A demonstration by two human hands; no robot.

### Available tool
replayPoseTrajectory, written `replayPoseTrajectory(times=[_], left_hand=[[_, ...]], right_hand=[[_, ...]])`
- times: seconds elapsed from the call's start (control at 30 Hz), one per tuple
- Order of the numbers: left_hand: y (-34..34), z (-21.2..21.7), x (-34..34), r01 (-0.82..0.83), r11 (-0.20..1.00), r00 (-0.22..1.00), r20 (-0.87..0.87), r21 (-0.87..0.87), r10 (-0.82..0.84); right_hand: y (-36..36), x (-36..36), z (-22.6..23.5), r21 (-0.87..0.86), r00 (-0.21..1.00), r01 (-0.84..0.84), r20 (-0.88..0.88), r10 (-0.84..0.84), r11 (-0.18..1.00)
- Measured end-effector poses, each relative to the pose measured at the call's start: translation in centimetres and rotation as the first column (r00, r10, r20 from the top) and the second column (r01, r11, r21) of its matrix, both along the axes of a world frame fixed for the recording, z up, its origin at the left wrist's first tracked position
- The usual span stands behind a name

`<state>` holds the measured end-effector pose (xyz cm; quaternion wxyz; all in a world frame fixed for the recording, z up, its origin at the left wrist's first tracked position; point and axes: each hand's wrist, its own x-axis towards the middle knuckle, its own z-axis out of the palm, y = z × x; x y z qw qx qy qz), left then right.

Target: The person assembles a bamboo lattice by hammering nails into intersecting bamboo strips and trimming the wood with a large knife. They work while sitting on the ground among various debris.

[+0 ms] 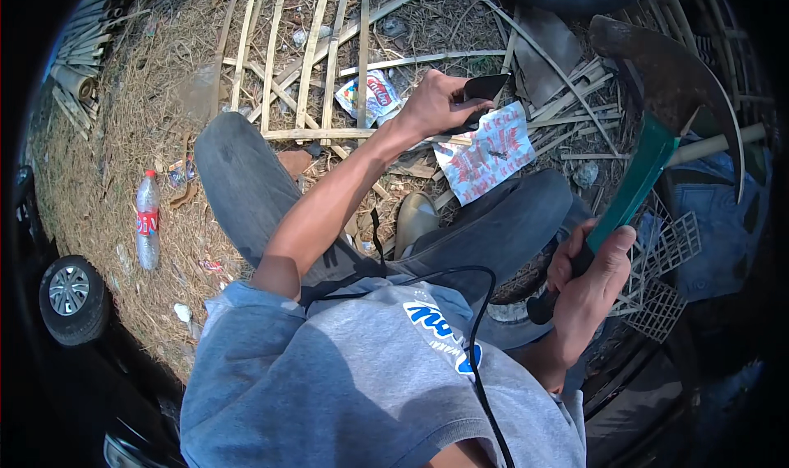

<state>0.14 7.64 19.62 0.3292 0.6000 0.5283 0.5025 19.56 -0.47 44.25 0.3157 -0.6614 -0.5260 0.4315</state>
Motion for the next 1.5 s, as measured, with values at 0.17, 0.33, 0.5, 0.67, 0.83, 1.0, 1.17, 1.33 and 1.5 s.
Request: replayPoseTrajectory(times=[0.17, 0.33, 0.5, 0.67, 0.83, 1.0, 1.17, 1.33, 1.5], left_hand=[[-0.5, 0.1, 0.3, 0.000, 0.998, 1.000, 0.013, 0.067, -0.001], [-0.5, -1.0, -1.9, -0.030, 0.995, 0.980, 0.195, -0.094, 0.048], [-0.1, 0.2, -1.9, -0.001, 0.997, 0.991, 0.134, 0.073, -0.009], [-0.5, 4.5, -5.5, -0.109, 0.991, 0.980, 0.174, 0.071, 0.095], [-2.6, 5.1, -5.8, -0.288, 0.955, 0.901, 0.355, 0.064, 0.248], [-5.3, 0.3, -3.3, -0.352, 0.927, 0.791, 0.488, -0.128, 0.368], [-5.7, -4.5, -3.6, -0.267, 0.961, 0.751, 0.611, -0.065, 0.250], [-4.6, -10.8, -5.1, -0.164, 0.982, 0.506, 0.846, -0.098, 0.169], [-4.3, -15.8, -3.5, 0.042, 0.994, 0.345, 0.936, -0.096, 0.076]], right_hand=[[-0.2, -0.3, -2.9, 0.171, 1.000, 0.012, -0.030, -0.007, 0.985], [-0.8, 1.0, -3.7, -0.370, 0.984, -0.001, 0.165, 0.067, 0.929], [1.7, 1.7, -3.1, -0.129, 0.999, 0.049, 0.028, -0.046, 0.990], [11.2, 4.9, -7.8, 0.107, 0.909, -0.185, 0.397, 0.128, 0.977], [21.6, 4.0, -16.7, -0.018, 0.478, -0.617, 0.786, 0.393, 0.787], [23.2, 1.9, -30.9, -0.162, 0.313, -0.677, 0.819, 0.480, 0.718], [23.0, 3.6, -37.9, 0.375, 0.626, -0.721, 0.713, 0.317, 0.583], [14.6, 5.1, -33.0, -0.254, 0.476, -0.877, -0.350, 0.807, 0.407], [9.2, 4.7, -32.1, -0.545, 0.615, -0.789, -0.707, 0.349, 0.285]])
